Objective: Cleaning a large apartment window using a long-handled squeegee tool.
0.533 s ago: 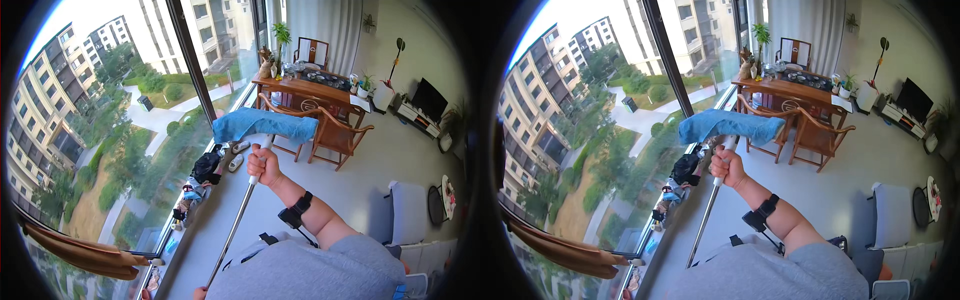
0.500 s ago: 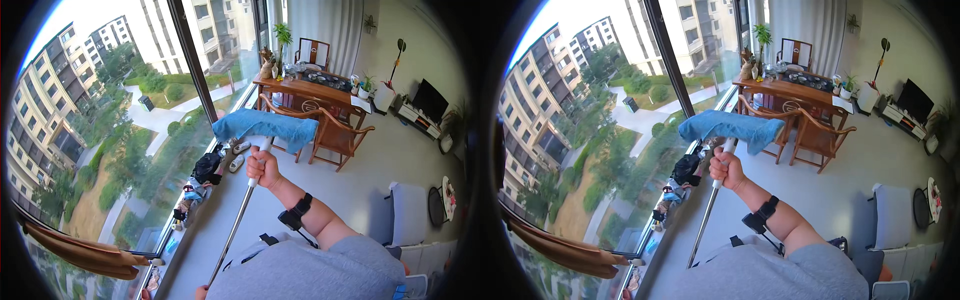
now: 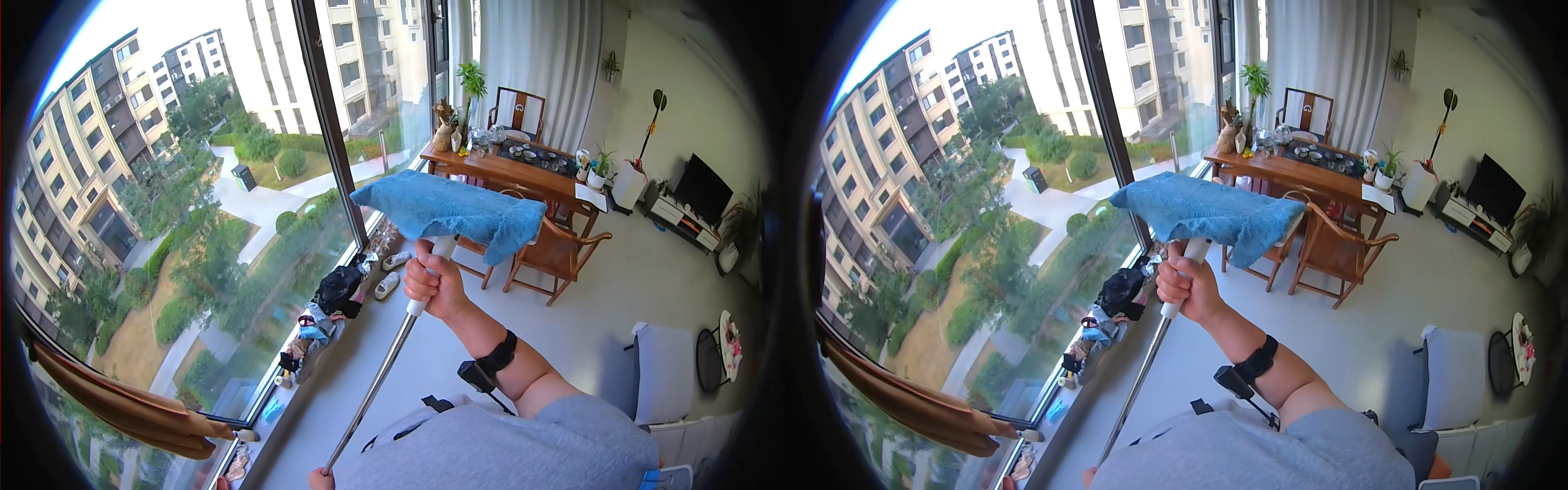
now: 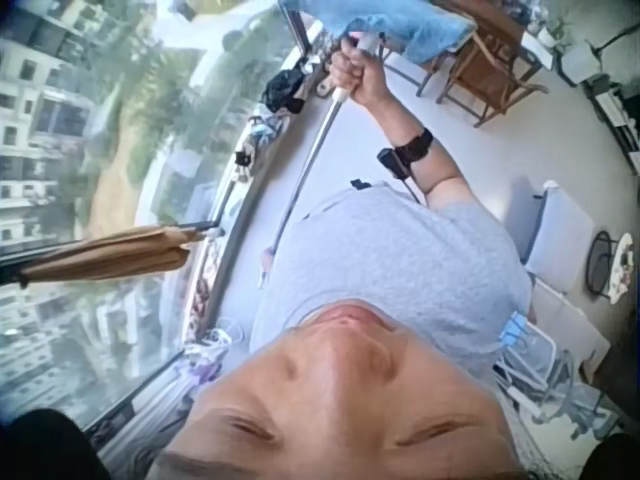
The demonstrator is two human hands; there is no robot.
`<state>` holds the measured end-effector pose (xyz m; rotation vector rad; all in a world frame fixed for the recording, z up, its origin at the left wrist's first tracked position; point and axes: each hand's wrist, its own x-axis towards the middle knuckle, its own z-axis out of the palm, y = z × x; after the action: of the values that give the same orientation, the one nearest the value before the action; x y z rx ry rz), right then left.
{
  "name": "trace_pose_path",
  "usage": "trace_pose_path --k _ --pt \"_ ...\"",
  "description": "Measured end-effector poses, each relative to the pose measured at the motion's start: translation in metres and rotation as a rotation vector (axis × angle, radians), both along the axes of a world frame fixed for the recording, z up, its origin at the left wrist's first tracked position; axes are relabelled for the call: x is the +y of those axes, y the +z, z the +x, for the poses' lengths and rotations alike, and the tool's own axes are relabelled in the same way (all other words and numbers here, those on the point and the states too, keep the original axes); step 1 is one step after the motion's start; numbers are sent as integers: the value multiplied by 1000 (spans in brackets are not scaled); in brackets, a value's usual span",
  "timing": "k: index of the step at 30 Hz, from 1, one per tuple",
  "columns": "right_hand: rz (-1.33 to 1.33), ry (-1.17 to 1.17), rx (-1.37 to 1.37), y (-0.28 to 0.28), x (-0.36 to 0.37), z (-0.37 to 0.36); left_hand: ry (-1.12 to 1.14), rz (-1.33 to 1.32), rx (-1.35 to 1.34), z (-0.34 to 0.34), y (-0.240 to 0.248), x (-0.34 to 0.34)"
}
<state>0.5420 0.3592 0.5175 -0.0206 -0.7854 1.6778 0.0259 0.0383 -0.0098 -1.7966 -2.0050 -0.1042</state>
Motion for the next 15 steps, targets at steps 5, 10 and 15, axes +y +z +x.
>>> trace_pose_path --k 5,10,15 --pt "24 -80 -13 10 0 3 48 -296 -415 -11 32 18" --pt "0 -55 -12 5 -4 3 114 -532 -847 11 80 32" --pt "26 -373 -127 33 8 2 93 -492 -942 53 139 63"
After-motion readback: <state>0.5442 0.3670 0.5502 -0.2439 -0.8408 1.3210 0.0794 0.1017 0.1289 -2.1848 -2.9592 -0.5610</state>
